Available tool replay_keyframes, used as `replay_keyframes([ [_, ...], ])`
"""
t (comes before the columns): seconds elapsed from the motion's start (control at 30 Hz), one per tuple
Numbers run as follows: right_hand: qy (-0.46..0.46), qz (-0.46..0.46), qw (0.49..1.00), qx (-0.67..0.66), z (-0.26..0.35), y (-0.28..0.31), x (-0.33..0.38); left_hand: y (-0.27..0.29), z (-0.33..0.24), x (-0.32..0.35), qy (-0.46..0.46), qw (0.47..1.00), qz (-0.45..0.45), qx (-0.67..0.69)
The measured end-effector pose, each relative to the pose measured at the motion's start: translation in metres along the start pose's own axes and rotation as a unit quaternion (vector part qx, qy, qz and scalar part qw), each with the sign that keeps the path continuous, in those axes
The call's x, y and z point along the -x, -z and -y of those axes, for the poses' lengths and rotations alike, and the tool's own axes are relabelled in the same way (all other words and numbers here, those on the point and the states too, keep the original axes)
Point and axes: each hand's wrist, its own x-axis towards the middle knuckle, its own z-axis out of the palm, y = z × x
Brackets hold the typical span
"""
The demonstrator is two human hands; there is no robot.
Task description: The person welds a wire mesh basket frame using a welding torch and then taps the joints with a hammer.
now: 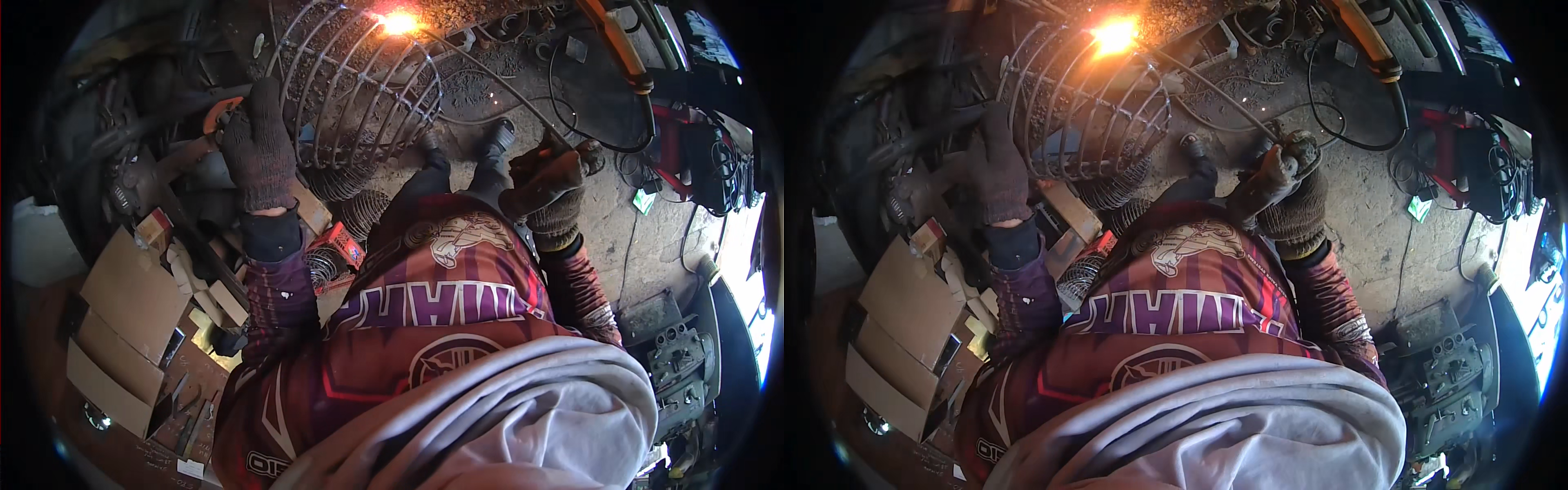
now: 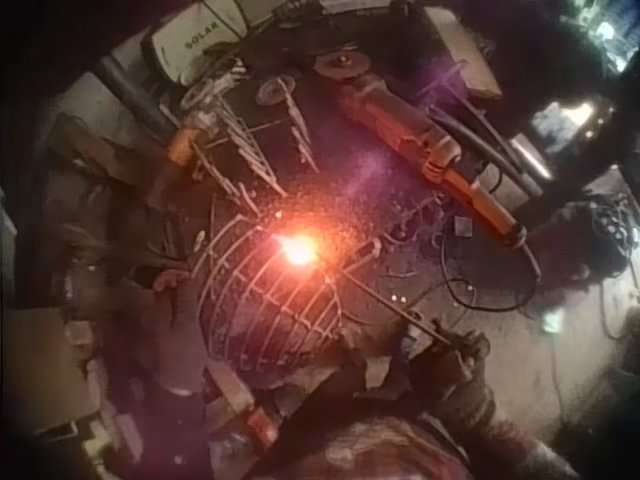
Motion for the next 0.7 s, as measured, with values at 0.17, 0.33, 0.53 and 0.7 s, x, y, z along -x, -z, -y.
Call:
replay_keyframes([
  [0.17, -0.051, -0.016, 0.996, -0.077, 0.007, -0.004, -0.001, -0.002, 0.005, 0.003, 0.085, 0.988, 0.05, 0.119],
  [0.33, -0.142, -0.017, 0.964, -0.225, 0.023, 0.002, -0.009, 0.002, 0.001, 0.0, 0.081, 0.992, 0.067, 0.066],
  [0.53, -0.064, 0.018, 0.991, -0.118, 0.018, 0.004, -0.008, 0.0, 0.002, 0.001, 0.039, 0.996, 0.068, 0.029],
  [0.7, -0.124, 0.025, 0.983, -0.131, 0.005, -0.004, 0.002, 0.003, 0.005, 0.002, -0.103, 0.986, 0.009, -0.127],
])
